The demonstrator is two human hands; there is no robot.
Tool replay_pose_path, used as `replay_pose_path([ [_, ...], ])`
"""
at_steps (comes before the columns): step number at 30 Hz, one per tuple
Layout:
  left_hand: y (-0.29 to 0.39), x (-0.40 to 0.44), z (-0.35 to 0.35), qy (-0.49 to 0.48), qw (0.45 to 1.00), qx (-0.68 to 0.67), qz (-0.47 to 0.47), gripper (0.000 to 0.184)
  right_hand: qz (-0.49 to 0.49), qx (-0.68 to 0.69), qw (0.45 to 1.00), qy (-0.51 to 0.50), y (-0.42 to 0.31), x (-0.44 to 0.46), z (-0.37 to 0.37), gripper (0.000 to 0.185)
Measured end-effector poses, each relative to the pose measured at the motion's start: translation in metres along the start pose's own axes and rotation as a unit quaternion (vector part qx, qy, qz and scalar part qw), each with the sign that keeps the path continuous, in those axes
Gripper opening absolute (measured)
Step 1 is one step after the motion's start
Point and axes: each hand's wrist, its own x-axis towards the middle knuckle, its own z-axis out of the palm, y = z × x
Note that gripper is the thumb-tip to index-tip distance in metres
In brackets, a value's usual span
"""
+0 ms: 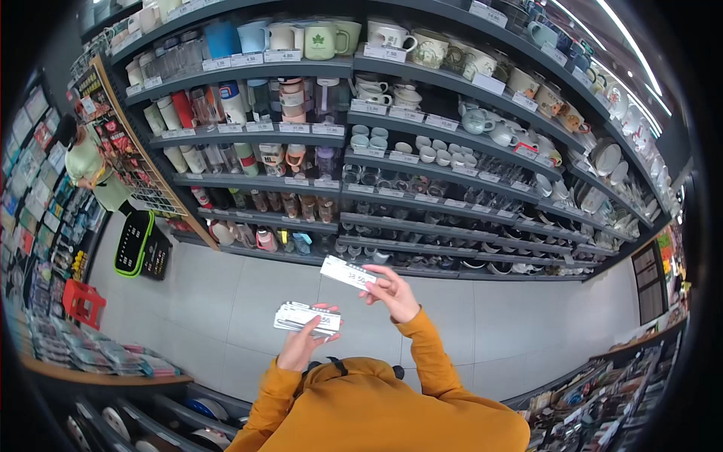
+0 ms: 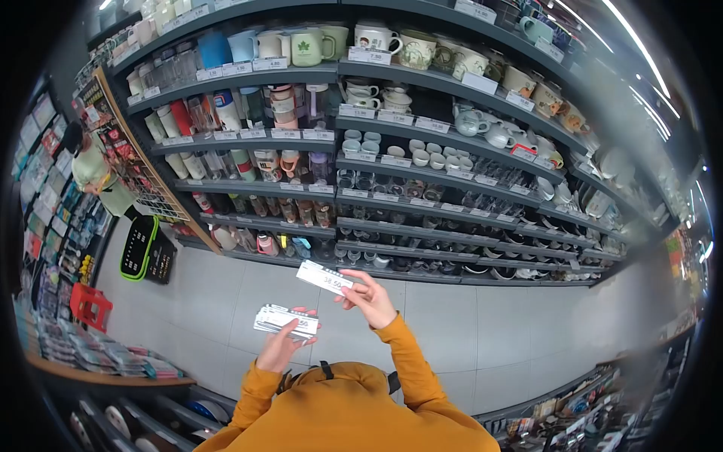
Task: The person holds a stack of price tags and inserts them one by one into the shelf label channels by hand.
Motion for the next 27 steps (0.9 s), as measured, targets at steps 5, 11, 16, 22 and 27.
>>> replay_pose_path([
  [5,0.065,-0.017,-0.077,0.025,0.999,0.032,0.021,0.039,0.004,0.010,1.000,-0.018,0.016,0.052,0.077,0.036],
  [11,0.085,-0.019,-0.117,0.049,0.998,-0.029,0.032,0.039,0.031,0.006,0.999,0.006,0.045,0.104,0.116,0.032],
  [16,0.097,0.000,-0.143,0.070,0.995,-0.063,0.039,0.041,0.027,-0.048,0.998,-0.006,0.075,0.160,0.130,0.032],
  [22,0.148,0.043,-0.182,0.058,0.990,-0.110,0.059,0.045,0.008,-0.139,0.989,-0.041,0.092,0.271,0.143,0.025],
  [27,0.196,0.090,-0.220,0.067,0.992,-0.079,0.074,0.049,-0.083,-0.324,0.942,0.003,0.149,0.388,0.143,0.025],
])
